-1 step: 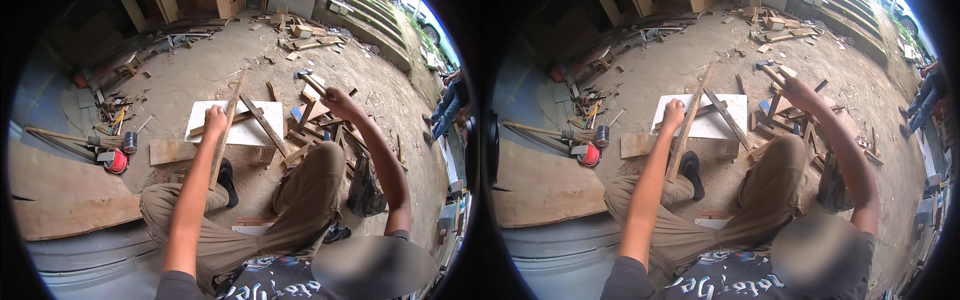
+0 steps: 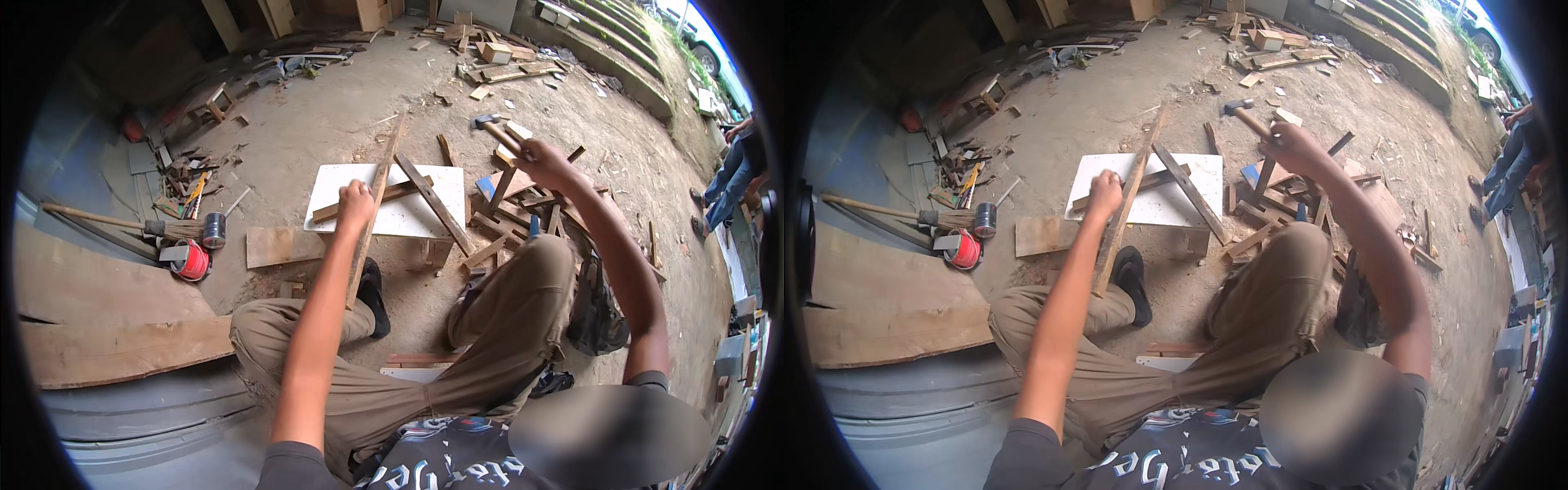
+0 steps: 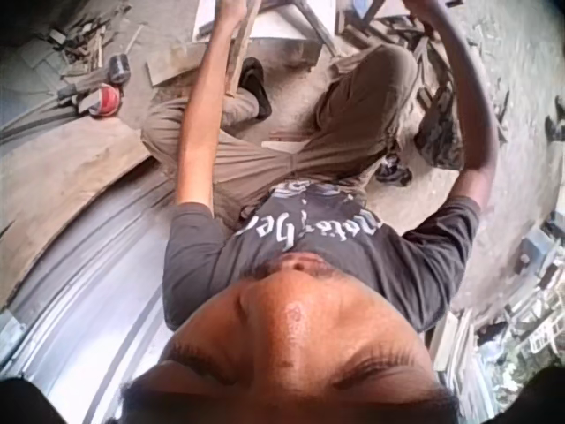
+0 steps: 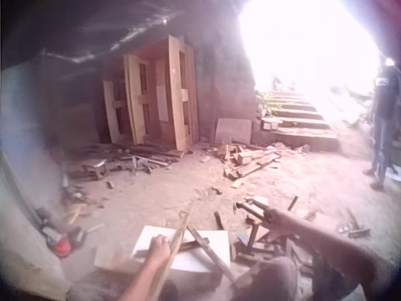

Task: The person cuts a wooden plank with a hand saw, then assembles two wooden pieces into a frame using nails and a hammer. The person hammers nails into the wood to secure the joint.

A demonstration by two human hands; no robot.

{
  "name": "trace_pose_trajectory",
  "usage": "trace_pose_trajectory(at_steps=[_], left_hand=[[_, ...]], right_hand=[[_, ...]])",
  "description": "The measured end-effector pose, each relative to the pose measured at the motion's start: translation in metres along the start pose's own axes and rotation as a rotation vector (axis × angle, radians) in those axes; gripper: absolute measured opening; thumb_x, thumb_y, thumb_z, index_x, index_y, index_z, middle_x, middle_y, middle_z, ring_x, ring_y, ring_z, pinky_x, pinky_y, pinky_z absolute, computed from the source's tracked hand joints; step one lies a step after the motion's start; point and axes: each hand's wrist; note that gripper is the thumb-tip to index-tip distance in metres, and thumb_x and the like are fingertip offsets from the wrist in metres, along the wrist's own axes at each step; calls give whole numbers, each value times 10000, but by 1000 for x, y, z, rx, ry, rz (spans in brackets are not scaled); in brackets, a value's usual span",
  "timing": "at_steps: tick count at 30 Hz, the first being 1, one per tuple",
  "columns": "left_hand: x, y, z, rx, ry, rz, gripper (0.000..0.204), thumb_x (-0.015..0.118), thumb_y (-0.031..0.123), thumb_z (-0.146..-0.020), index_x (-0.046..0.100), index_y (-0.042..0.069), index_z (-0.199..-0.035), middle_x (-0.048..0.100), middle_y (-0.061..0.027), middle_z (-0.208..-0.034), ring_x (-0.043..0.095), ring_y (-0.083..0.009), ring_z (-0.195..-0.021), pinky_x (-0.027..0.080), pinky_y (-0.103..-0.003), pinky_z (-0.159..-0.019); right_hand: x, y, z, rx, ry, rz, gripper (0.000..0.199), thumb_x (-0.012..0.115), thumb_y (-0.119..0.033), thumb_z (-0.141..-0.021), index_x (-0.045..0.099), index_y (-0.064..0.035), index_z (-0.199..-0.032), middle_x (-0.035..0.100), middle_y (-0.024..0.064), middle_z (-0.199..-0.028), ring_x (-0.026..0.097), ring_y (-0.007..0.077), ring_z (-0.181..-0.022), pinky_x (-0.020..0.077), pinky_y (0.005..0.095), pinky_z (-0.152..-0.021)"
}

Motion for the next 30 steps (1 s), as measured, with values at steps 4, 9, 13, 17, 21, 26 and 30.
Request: trace_pose_trajectory(at_steps=[4, 9, 13, 17, 21, 26, 30], left_hand=[[23, -23, 32, -64, -74, -14, 295, 411, 282, -1009, 514, 39, -1141, 553, -332, -1133, 546, -501, -1068, 446, -522, -942], [37, -19, 48, -95, -36, -39, 261, 385, 267, -1024, 479, 51, -1136, 616, -322, -1042, 581, -510, -1013, 453, -563, -863], [32, -43, 51, -108, 36, 29, 261, 367, 275, -1032, 476, 53, -1115, 623, -314, -1056, 567, -522, -1034, 437, -575, -845], [42, -58, 56, -65, 134, 79, 248, 349, 300, -1046, 464, 80, -1064, 659, -260, -943, 607, -515, -916, 440, -586, -766], [56, -79, 57, -21, 162, 139, 252, 347, 301, -1049, 449, 70, -1043, 660, -245, -923, 608, -500, -882, 451, -573, -755], [54, -72, 63, -133, -74, 490, 240, 328, 284, -1067, 422, 69, -1021, 688, -174, -814, 650, -295, -564, 511, -420, -528], [37, -79, 61, 8, -35, 641, 225, 311, 273, -1075, 409, 82, -1008, 694, -132, -781, 603, -170, -469, 479, -304, -440]], right_hand=[[88, -26, -55, 180, -121, 68, 232, 614, -229, -954, 626, -19, -1053, 670, 151, -865, 624, 230, -700, 518, 390, -585], [224, 34, -28, 121, 274, -96, 263, 610, -141, -913, 541, 15, -1113, 647, 276, -947, 630, 455, -904, 504, 522, -806], [246, 9, -27, 130, 269, -157, 373, 593, -140, -916, 450, 0, -1231, 611, 313, -1016, 594, 499, -971, 475, 547, -855], [241, -1, -21, 134, 202, -114, 453, 596, -336, -951, 474, -18, -1249, 579, 300, -1128, 580, 473, -1047, 466, 539, -870], [255, -21, -21, -139, 420, 251, 507, 638, -443, -914, 577, -13, -1175, 493, 228, -1298, 460, 367, -1241, 384, 505, -955], [267, -3, -34, -119, 376, 318, 449, 711, -304, -838, 597, 45, -1096, 537, 209, -1243, 468, 360, -1209, 357, 505, -957], [261, -13, -40, -181, 439, 19, 349, 706, -262, -851, 621, 27, -1028, 585, 197, -1189, 515, 358, -1161, 350, 513, -969]])
Point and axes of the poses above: each hand's wrist, its own z-axis away from the middle knuckle, its own x-axis out of the palm, y = z × x
